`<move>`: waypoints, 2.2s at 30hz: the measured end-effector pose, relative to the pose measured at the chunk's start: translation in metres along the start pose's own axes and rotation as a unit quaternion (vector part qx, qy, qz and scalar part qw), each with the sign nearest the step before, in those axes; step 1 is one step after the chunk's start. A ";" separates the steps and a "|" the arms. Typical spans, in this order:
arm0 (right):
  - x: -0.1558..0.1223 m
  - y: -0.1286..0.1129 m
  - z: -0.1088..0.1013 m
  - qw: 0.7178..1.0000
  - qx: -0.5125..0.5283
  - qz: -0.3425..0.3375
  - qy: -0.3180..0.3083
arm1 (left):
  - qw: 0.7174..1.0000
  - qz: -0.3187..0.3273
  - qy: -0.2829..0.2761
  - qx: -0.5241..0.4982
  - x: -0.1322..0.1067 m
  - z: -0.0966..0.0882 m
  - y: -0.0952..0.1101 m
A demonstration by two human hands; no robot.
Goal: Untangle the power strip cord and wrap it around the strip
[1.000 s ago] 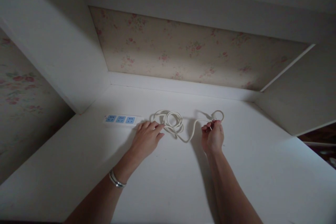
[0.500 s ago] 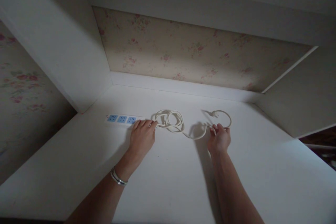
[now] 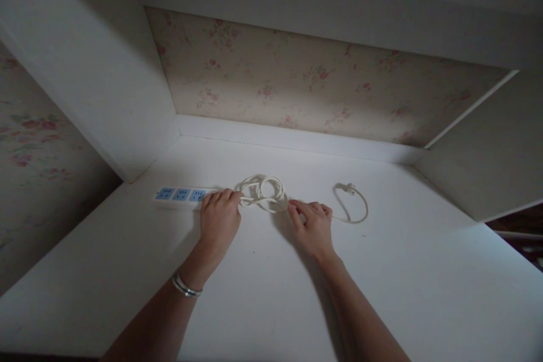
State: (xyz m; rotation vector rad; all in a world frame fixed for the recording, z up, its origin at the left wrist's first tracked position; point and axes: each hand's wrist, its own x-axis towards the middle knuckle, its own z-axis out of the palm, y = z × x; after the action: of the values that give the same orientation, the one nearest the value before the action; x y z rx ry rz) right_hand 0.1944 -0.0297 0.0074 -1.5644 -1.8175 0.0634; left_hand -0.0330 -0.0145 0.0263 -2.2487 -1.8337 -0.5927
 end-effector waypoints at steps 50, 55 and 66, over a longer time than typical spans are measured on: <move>0.004 -0.002 0.006 0.984 0.132 0.112 0.042 | 0.939 -0.129 0.055 -0.313 0.009 0.007 0.016; 0.006 0.008 0.011 0.977 0.165 0.125 0.044 | 0.936 -0.144 0.045 -0.318 0.009 0.004 0.016; 0.006 0.024 0.014 0.968 0.148 0.200 0.025 | 0.608 -0.274 -0.083 -0.740 0.018 -0.010 0.011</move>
State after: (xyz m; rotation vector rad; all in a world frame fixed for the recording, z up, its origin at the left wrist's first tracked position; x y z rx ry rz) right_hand 0.2069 -0.0130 -0.0111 -1.6693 -1.3549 0.4589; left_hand -0.0210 -0.0042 0.0440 -2.1042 -2.4896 -3.0370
